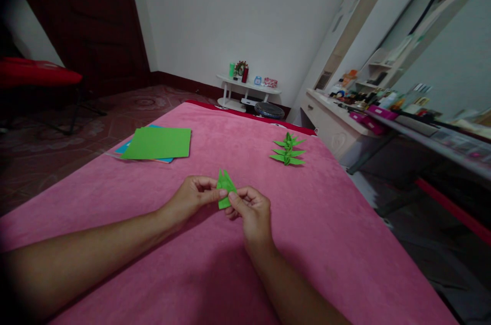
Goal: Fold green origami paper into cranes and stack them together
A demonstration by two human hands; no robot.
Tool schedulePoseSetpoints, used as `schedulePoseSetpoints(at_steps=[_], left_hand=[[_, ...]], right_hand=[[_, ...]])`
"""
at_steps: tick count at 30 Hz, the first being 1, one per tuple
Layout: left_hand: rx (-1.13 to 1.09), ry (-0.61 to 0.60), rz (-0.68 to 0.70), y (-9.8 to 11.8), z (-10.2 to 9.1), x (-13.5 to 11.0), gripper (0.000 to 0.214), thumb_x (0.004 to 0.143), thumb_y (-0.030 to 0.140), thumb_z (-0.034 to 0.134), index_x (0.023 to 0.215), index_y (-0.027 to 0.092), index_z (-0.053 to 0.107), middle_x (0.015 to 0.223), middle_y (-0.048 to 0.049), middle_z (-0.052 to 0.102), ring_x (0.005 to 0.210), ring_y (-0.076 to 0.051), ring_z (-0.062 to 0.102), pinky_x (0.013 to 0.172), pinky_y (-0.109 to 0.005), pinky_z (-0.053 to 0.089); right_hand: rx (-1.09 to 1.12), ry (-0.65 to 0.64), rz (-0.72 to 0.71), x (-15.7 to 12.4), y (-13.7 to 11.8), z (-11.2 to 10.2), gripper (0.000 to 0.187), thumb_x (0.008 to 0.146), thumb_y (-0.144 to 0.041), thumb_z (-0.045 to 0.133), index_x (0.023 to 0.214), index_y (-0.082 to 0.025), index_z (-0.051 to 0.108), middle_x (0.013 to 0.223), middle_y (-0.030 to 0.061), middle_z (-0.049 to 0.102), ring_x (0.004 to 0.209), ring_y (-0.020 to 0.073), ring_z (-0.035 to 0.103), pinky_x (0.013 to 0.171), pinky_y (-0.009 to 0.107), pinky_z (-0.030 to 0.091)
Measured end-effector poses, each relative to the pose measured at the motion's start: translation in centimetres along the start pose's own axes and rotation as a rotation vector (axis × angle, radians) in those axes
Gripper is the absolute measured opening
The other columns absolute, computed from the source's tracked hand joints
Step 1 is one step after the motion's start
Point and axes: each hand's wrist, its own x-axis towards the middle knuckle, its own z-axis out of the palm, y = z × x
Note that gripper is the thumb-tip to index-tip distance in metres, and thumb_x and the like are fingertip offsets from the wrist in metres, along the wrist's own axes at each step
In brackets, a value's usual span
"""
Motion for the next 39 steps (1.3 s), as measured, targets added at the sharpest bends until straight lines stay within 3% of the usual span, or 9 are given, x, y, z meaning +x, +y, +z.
schedulePoseSetpoints(at_steps=[3,9,13,19,25,29,32,39], left_hand=[[0.017,0.049,-0.01,-0.1,-0.2,0.2,0.026,0.064,0.033,0.077,0.06,0.01,0.065,0.059,-0.0039,0.064,0.053,-0.012,0.055,0.056,-0.026,0.044],[-0.007,-0.033,-0.032,-0.2,-0.3,0.3,0.027,0.064,0.034,0.077,0.067,0.01,0.065,0.064,-0.0062,0.066,0.057,-0.015,0.06,0.059,-0.028,0.046],[-0.018,-0.088,-0.025,-0.1,-0.3,0.3,0.03,0.073,0.04,0.069,0.066,0.011,0.063,0.061,-0.0057,0.064,0.054,-0.014,0.059,0.056,-0.027,0.044],[0.132,-0.019,0.07,0.3,-0.5,0.0,0.037,0.074,0.041,0.068,0.054,0.012,0.056,0.053,-0.0026,0.058,0.049,-0.011,0.051,0.049,-0.024,0.038],[0.111,-0.032,0.053,0.1,0.0,0.0,0.037,0.079,0.044,0.062,0.065,0.01,0.063,0.057,-0.0035,0.061,0.05,-0.01,0.052,0.05,-0.022,0.039],[0.088,-0.12,-0.002,0.0,0.3,-0.1,0.03,0.07,0.038,0.073,0.079,0.01,0.066,0.068,-0.0047,0.067,0.056,-0.01,0.058,0.055,-0.021,0.043],[0.106,-0.15,-0.068,0.3,0.5,-0.4,0.031,0.071,0.039,0.071,0.068,0.009,0.066,0.063,-0.0053,0.067,0.052,-0.009,0.057,0.053,-0.021,0.044],[0.09,-0.045,-0.059,0.7,0.8,-0.5,0.033,0.066,0.038,0.075,0.059,0.011,0.058,0.049,-0.0015,0.061,0.041,-0.009,0.053,0.044,-0.02,0.041]], right_hand=[[-0.044,-0.062,-0.017,0.0,-0.3,0.1,0.022,0.075,-0.034,0.068,0.067,-0.015,0.061,0.053,-0.0002,0.062,0.045,0.0092,0.052,0.046,0.021,0.041],[-0.117,-0.067,-0.069,0.0,-0.4,0.3,0.026,0.077,-0.036,0.066,0.064,-0.014,0.061,0.049,-0.0017,0.058,0.041,0.0072,0.047,0.042,0.019,0.036],[-0.091,-0.079,-0.062,-0.1,-0.1,0.1,0.025,0.078,-0.035,0.065,0.064,-0.015,0.061,0.049,-0.0022,0.057,0.041,0.0069,0.046,0.043,0.019,0.035],[-0.124,-0.108,-0.038,-0.3,0.2,0.1,0.025,0.078,-0.034,0.065,0.064,-0.014,0.063,0.048,-0.0022,0.056,0.041,0.0069,0.045,0.042,0.019,0.035],[-0.069,-0.044,-0.067,-0.1,0.6,0.2,0.027,0.08,-0.036,0.064,0.065,-0.014,0.062,0.046,-0.0033,0.053,0.039,0.0062,0.042,0.04,0.019,0.032],[-0.022,0.07,-0.11,0.3,0.6,0.0,0.025,0.077,-0.035,0.068,0.064,-0.015,0.06,0.044,-0.0047,0.052,0.039,0.0065,0.044,0.041,0.019,0.035],[-0.003,0.096,-0.108,0.4,0.6,0.1,0.024,0.076,-0.035,0.069,0.065,-0.015,0.06,0.045,-0.0044,0.054,0.039,0.0071,0.047,0.041,0.019,0.037],[0.017,0.046,-0.073,0.3,0.7,0.3,0.025,0.077,-0.036,0.069,0.066,-0.015,0.059,0.046,-0.0033,0.055,0.041,0.0074,0.049,0.043,0.019,0.038]])
